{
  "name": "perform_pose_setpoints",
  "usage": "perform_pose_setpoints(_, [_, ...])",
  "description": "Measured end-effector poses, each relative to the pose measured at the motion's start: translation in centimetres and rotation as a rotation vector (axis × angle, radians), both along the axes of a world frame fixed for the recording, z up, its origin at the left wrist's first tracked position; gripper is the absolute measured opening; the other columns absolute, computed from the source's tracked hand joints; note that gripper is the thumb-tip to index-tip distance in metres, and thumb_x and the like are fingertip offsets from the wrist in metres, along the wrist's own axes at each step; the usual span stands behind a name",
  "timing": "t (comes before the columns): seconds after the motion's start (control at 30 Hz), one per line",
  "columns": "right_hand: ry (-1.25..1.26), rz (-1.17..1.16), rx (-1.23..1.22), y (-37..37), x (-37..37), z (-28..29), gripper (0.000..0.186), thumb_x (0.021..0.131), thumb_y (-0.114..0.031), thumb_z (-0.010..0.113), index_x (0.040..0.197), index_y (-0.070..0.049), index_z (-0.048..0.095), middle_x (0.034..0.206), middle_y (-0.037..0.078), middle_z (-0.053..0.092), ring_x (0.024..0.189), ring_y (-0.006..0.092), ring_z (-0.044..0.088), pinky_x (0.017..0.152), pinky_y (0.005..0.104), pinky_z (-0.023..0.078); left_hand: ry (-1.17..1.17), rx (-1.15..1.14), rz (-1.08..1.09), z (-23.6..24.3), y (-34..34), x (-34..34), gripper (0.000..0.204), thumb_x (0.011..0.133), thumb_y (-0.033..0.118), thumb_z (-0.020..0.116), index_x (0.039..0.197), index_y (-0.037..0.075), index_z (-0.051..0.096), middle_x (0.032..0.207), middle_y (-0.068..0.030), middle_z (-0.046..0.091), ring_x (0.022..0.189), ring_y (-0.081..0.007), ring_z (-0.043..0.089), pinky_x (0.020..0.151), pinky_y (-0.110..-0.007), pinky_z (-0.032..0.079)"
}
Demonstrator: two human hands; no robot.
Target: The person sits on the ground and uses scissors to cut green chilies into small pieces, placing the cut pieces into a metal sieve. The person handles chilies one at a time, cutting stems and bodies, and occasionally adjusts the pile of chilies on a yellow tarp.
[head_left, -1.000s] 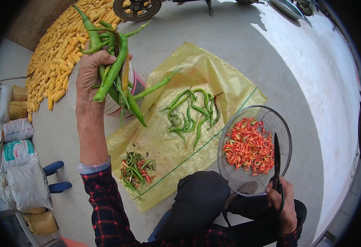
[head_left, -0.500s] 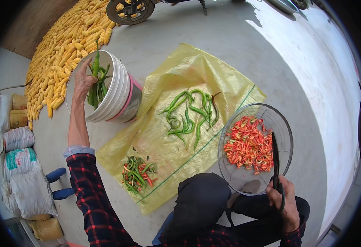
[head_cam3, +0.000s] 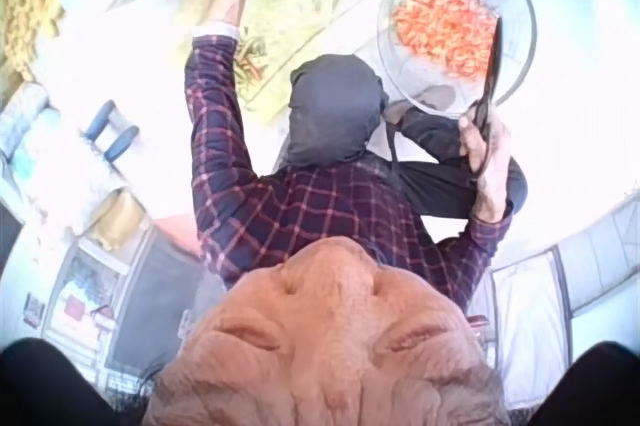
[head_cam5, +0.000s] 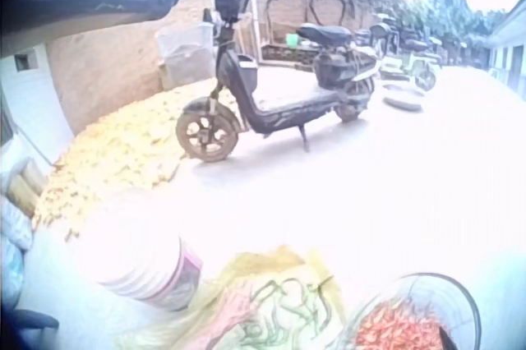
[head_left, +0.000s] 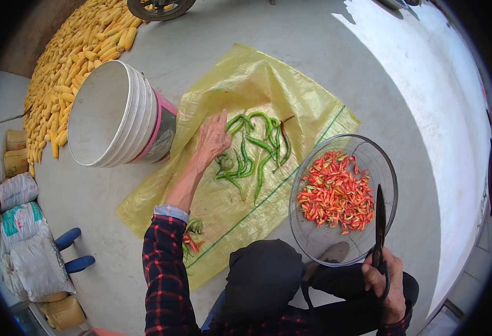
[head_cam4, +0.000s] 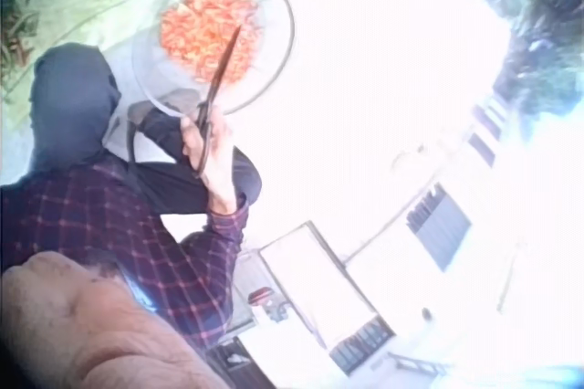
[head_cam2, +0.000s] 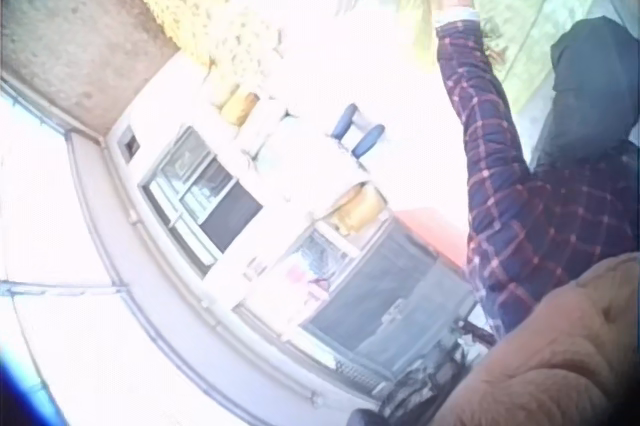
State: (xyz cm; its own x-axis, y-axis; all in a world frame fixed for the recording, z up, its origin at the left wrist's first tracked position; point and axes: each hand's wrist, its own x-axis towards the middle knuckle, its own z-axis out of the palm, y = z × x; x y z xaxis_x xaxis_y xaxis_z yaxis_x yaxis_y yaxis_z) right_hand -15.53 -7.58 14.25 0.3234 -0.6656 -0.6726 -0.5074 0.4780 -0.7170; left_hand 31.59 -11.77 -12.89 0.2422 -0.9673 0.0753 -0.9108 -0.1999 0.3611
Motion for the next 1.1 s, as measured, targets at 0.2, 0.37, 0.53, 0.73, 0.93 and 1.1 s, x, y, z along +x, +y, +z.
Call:
perform_pose_setpoints(0.2, [0.034, -0.023, 0.006, -0.4, -0.9, 0.0, 0.017, 0.082, -0.013, 0.068, 0.087, -0.003, 0.055, 0.066, -0.003, 0.054, 0.055, 0.0046, 0.048, 0.05, 0.0211, 0.037, -0.083, 0.182, 0.267, -10.4, -2.4, -3.2, 0.046, 0.072, 0.007, 0.067, 0.114, -0.005, 0.054, 0.108, -0.025, 0.06, 0.103, -0.0415, 0.059, 0.084, -0.054, 0.048])
perform_pose_setpoints(0.37, [-0.009, -0.022, 0.008, -0.7, -1.0, -0.3, 0.015, 0.082, -0.011, 0.067, 0.086, -0.002, 0.055, 0.064, -0.002, 0.055, 0.053, 0.0051, 0.049, 0.049, 0.0216, 0.037, -0.029, 0.104, 0.29, -10.6, -4.0, -1.1, 0.025, 0.07, 0.01, 0.065, 0.092, -0.002, 0.064, 0.091, -0.0279, 0.064, 0.089, -0.0418, 0.064, 0.072, -0.052, 0.051])
perform_pose_setpoints(0.53, [0.058, 0.015, 0.007, -0.8, -1.6, -0.1, 0.012, 0.082, -0.008, 0.063, 0.084, -0.002, 0.053, 0.063, 0.0, 0.057, 0.052, 0.0064, 0.051, 0.048, 0.0222, 0.038, 0.16, 0.138, 0.187, -3.6, -2.2, 1.4, 0.018, 0.072, 0.012, 0.061, 0.082, -0.003, 0.057, 0.079, -0.0254, 0.061, 0.074, -0.0391, 0.064, 0.065, -0.05, 0.05])
perform_pose_setpoints(0.73, [-0.013, 0.004, 0.006, -0.9, -1.8, 0.0, 0.019, 0.081, -0.015, 0.066, 0.084, -0.002, 0.053, 0.063, 0.001, 0.057, 0.052, 0.0079, 0.052, 0.049, 0.023, 0.04, 0.783, 0.169, 0.491, 0.3, 4.7, -2.9, 0.023, 0.083, 0.012, 0.066, 0.092, -0.006, 0.056, 0.071, -0.0211, 0.059, 0.072, -0.0348, 0.065, 0.066, -0.048, 0.049])
perform_pose_setpoints(0.93, [0.006, 0.048, -0.012, -0.7, -1.4, 0.4, 0.027, 0.08, -0.023, 0.068, 0.085, -0.001, 0.054, 0.063, 0.0, 0.056, 0.053, 0.0082, 0.052, 0.049, 0.0236, 0.04, 0.502, 0.064, 0.356, -7.3, 9.8, -6.8, 0.03, 0.079, 0.014, 0.073, 0.1, -0.004, 0.062, 0.08, -0.024, 0.064, 0.083, -0.0403, 0.065, 0.075, -0.05, 0.049])
perform_pose_setpoints(1.1, [0.012, 0.043, -0.032, 0.0, -1.5, 0.2, 0.026, 0.083, -0.022, 0.068, 0.085, -0.001, 0.053, 0.061, 0.0, 0.054, 0.051, 0.0078, 0.051, 0.048, 0.0233, 0.039, 0.387, 0.208, 0.299, -8.6, 9.8, -10.2, 0.039, 0.073, 0.006, 0.069, 0.111, 0.004, 0.063, 0.103, -0.0257, 0.061, 0.096, -0.0455, 0.059, 0.082, -0.052, 0.049])
